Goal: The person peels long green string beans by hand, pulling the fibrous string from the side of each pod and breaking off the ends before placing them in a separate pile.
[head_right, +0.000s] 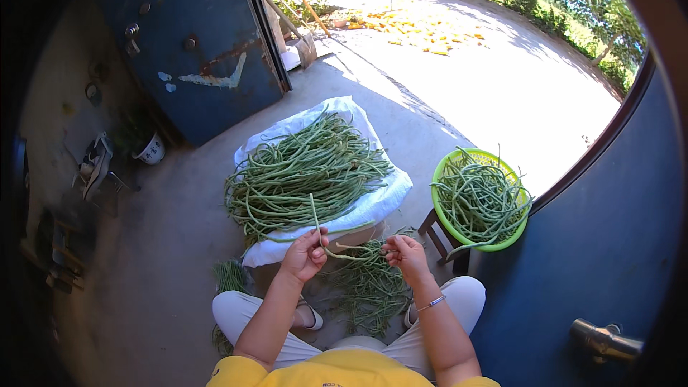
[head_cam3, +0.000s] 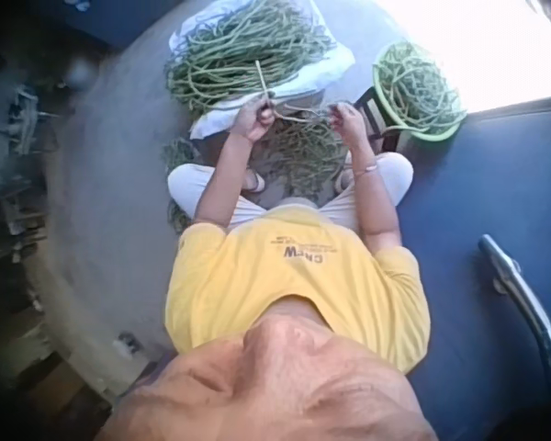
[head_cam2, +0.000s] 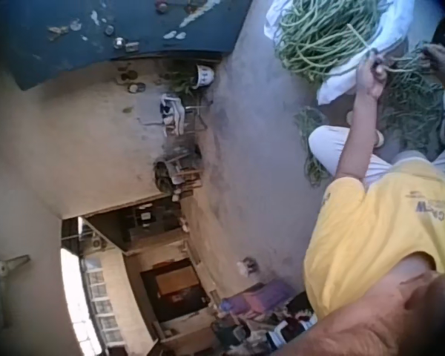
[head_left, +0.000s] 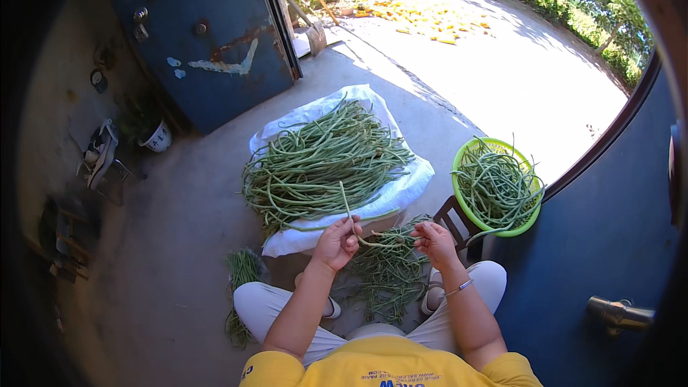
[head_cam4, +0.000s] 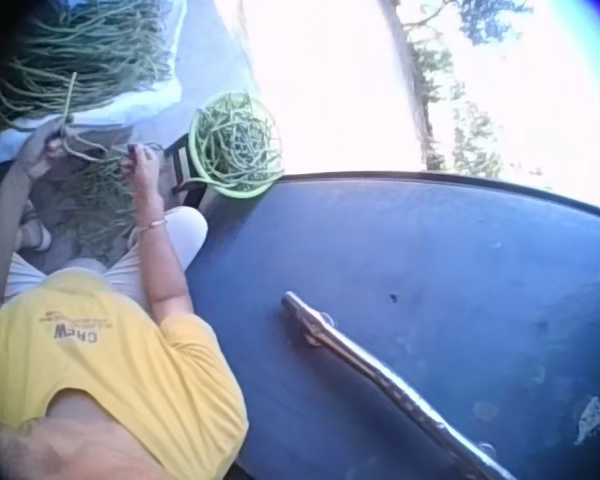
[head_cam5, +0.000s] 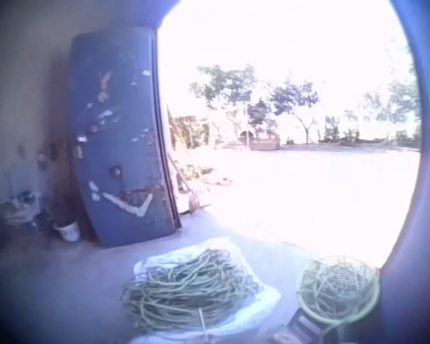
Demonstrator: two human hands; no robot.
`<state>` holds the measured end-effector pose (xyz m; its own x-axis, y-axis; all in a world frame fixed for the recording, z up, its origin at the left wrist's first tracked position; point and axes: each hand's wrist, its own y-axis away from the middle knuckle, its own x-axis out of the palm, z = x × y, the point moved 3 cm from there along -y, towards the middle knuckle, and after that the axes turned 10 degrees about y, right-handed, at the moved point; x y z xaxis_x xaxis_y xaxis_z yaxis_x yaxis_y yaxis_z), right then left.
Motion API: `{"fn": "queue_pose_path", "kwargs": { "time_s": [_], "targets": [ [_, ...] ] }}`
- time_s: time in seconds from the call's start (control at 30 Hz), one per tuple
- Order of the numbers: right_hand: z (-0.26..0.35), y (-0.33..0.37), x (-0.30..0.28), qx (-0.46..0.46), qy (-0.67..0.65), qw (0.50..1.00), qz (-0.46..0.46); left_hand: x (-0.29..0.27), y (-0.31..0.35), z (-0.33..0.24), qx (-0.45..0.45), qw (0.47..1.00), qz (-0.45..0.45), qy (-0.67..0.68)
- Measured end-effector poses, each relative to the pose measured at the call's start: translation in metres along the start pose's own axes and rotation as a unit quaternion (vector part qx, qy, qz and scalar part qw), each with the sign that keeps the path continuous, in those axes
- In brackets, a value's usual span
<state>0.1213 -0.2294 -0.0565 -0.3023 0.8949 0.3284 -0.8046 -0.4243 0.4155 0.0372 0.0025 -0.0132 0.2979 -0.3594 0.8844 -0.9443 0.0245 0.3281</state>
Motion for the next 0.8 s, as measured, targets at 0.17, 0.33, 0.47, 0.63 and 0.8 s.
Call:
{"fn": "queue_pose_path", "kwargs": {
  "time_s": [0.17,0.33,0.47,0.63,0.8],
  "targets": [
    [-0.015,0.01,0.037,0.022,0.064,0.994,0.089,0.006,0.058,0.02,-0.044,0.998,0.031,-0.014],
    [-0.007,0.035,0.072,0.001,0.138,0.976,0.168,0.007,0.079,0.028,-0.067,0.996,0.038,-0.053],
    [0.005,0.045,0.089,-0.025,0.145,0.973,0.176,0.015,0.086,0.036,-0.137,0.984,0.033,-0.111],
    [0.014,0.042,0.086,-0.028,0.061,0.981,0.181,0.016,0.091,0.049,-0.154,0.974,0.007,-0.169],
    [0.015,0.047,0.079,-0.053,0.034,0.99,0.128,0.014,0.096,0.049,-0.124,0.966,-0.019,-0.227]
  ]
}}
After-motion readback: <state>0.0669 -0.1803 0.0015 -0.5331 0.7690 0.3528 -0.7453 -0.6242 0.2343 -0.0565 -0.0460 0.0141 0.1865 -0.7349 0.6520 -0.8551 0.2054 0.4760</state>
